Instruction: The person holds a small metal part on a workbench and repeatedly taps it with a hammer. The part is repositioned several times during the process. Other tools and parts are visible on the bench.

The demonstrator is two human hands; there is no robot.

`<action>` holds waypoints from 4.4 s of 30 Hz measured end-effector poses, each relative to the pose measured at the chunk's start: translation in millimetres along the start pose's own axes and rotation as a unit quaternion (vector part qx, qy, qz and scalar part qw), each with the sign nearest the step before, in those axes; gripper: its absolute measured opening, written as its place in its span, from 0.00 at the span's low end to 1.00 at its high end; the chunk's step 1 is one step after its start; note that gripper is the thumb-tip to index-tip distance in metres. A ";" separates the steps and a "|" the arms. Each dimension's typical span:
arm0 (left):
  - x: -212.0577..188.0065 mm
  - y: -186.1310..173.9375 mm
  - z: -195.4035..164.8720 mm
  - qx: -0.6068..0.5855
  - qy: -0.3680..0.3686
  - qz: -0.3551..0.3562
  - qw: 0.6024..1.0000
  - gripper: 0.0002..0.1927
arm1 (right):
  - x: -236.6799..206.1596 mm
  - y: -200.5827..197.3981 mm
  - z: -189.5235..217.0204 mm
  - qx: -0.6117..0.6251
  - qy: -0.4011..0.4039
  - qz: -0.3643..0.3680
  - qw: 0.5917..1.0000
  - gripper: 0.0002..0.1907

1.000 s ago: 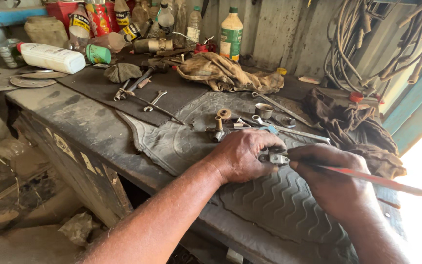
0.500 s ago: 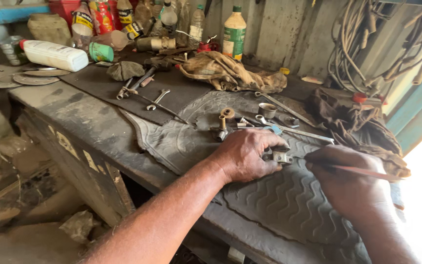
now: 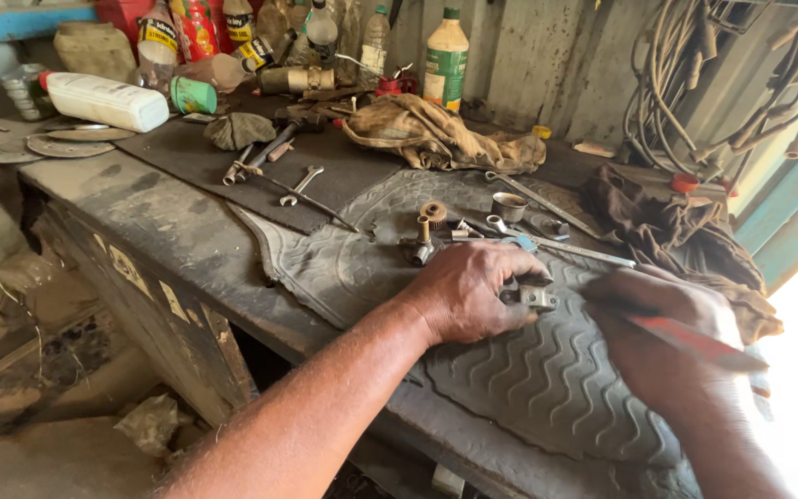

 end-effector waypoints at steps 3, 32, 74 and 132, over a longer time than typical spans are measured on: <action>0.5 1.2 1.9 -0.001 -0.041 0.009 0.999 0.20 | -2.3 -13.1 -5.5 -0.012 0.030 -0.037 0.999 0.11; 1.1 2.2 15.1 -0.113 -0.070 0.035 0.991 0.11 | -5.1 0.4 -3.2 0.166 0.096 0.078 0.978 0.07; 4.5 5.9 17.8 -0.117 -0.115 0.080 0.983 0.19 | -0.1 5.2 -42.0 0.321 0.072 0.014 0.944 0.06; 5.7 10.5 33.1 -0.165 -0.144 0.101 0.971 0.21 | -7.6 -8.0 -2.4 0.016 0.127 0.118 0.985 0.13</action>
Point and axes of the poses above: each hand's wrist, its own x-axis towards the middle knuckle, its own y-axis out of the palm, z = x × y, the point moved 5 cm from there along x, towards the middle knuckle, and after that the axes turned 10 degrees about -x, right-handed, at the moved point
